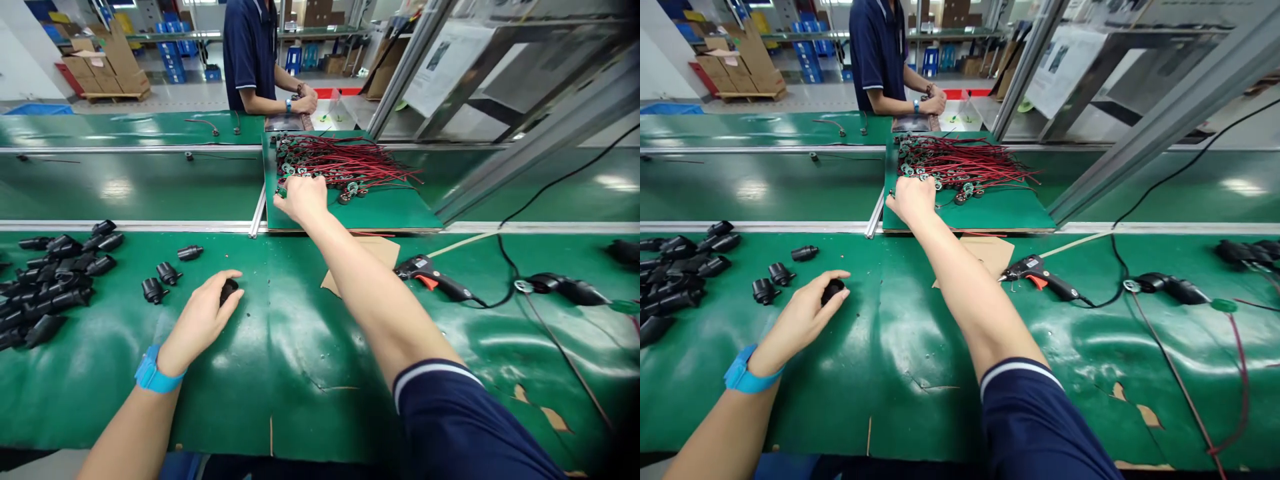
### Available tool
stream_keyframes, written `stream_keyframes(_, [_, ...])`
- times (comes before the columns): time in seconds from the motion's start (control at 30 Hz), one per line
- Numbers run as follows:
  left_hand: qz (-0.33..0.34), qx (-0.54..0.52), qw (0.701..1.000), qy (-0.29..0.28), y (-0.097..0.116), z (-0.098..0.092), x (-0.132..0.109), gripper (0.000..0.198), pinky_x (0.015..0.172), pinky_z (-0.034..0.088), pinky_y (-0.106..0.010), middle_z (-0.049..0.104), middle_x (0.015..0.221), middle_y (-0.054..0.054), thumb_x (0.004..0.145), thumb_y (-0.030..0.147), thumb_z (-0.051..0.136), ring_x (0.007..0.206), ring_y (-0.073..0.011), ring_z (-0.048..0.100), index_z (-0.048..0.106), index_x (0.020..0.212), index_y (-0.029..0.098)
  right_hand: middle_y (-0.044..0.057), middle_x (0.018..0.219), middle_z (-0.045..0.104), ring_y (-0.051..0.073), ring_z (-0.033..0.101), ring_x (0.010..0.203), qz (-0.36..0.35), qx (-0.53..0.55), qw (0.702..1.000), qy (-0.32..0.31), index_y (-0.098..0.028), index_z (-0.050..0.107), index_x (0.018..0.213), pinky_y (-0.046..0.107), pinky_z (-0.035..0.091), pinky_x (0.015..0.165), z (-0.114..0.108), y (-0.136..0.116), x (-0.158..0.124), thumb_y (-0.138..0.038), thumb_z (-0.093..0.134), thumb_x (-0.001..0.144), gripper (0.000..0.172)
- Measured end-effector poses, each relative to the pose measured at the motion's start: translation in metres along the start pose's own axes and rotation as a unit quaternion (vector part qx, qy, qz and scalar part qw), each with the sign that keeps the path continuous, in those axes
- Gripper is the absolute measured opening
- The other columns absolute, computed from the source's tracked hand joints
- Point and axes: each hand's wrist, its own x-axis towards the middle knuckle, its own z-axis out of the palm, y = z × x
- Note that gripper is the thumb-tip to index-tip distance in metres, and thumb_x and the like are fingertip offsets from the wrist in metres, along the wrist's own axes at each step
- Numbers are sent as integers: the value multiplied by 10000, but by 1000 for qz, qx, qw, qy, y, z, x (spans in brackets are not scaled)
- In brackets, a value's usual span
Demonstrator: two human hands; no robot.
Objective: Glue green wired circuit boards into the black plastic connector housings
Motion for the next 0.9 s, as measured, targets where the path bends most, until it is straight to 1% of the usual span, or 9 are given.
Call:
stream_keyframes(0.07, [-19, -200, 980, -5, 12, 6, -1, 265, 729, 493, -300, 625, 880, -17, 1000, 380, 531, 784, -178, 608, 559, 1204, 214, 179, 1099, 756, 350, 696, 1048, -41, 0, 999, 30, -127, 688, 1162, 419, 443, 880, -23, -3, -33, -409, 575, 953, 369])
stream_keyframes(0.2, [-65, -511, 850, -114, 34, 29, -10, 449, 528, 375, -215, 556, 749, 21, 967, 549, 574, 604, -109, 516, 573, 1230, 184, 93, 873, 775, 275, 728, 737, -206, 29, 973, 95, -171, 704, 1050, 337, 411, 610, -69, 5, -129, -391, 605, 943, 264])
stream_keyframes(0.3, [-66, -596, 778, -189, 47, 45, -22, 630, 515, 368, -209, 602, 786, -5, 912, 672, 598, 583, -95, 524, 595, 1296, 173, 46, 803, 763, 203, 707, 644, -309, 125, 942, 39, -172, 696, 1028, 310, 408, 560, -85, 18, -194, -349, 659, 934, 204])
stream_keyframes(0.4, [-58, -597, 751, -275, 52, 53, -32, 575, 551, 391, -198, 604, 785, -6, 840, 612, 743, 604, -80, 546, 678, 1182, 155, 13, 792, 747, 162, 675, 612, -288, 205, 935, -12, -179, 689, 1064, 290, 427, 555, -84, 31, -231, -268, 689, 911, 178])
stream_keyframes(0.5, [-50, -589, 749, -300, 54, 57, -36, 471, 591, 422, -185, 642, 839, -11, 802, 499, 832, 644, -71, 567, 702, 1107, 165, -1, 835, 722, 125, 623, 628, -242, 303, 920, -60, -186, 666, 1203, 252, 441, 558, -75, 42, -247, -264, 743, 891, 331])
stream_keyframes(0.6, [-28, -587, 771, -247, 56, 60, -38, 398, 660, 464, -178, 682, 880, 1, 793, 384, 868, 710, -76, 596, 681, 1093, 200, -3, 866, 679, 98, 542, 631, -187, 412, 888, -87, -216, 640, 1286, 219, 413, 539, -61, 48, -254, -262, 740, 913, 388])
stream_keyframes(0.7, [35, -531, 836, -132, 59, 64, -41, 339, 699, 498, -180, 699, 874, 12, 796, 281, 867, 758, -91, 637, 658, 1054, 213, -37, 710, 550, 85, 403, 553, -97, 521, 844, -85, -218, 692, 1089, 226, 343, 507, -42, 46, -258, -287, 642, 984, 135])
stream_keyframes(0.8, [143, -419, 896, 14, 61, 69, -44, 314, 738, 541, -206, 724, 919, -1, 808, 165, 840, 807, -115, 685, 643, 1044, 224, -66, 623, 421, 80, 303, 520, 5, 631, 767, -121, -201, 669, 972, 236, 266, 483, -24, 39, -258, -401, 634, 982, 203])
stream_keyframes(0.9, [251, -344, 900, 94, 61, 73, -45, 333, 799, 569, -238, 740, 962, -18, 822, 88, 802, 874, -137, 716, 640, 1073, 235, -102, 551, 329, 67, 217, 484, 57, 687, 692, -215, -189, 688, 1003, 232, 180, 462, -12, 36, -255, -492, 744, 880, 332])
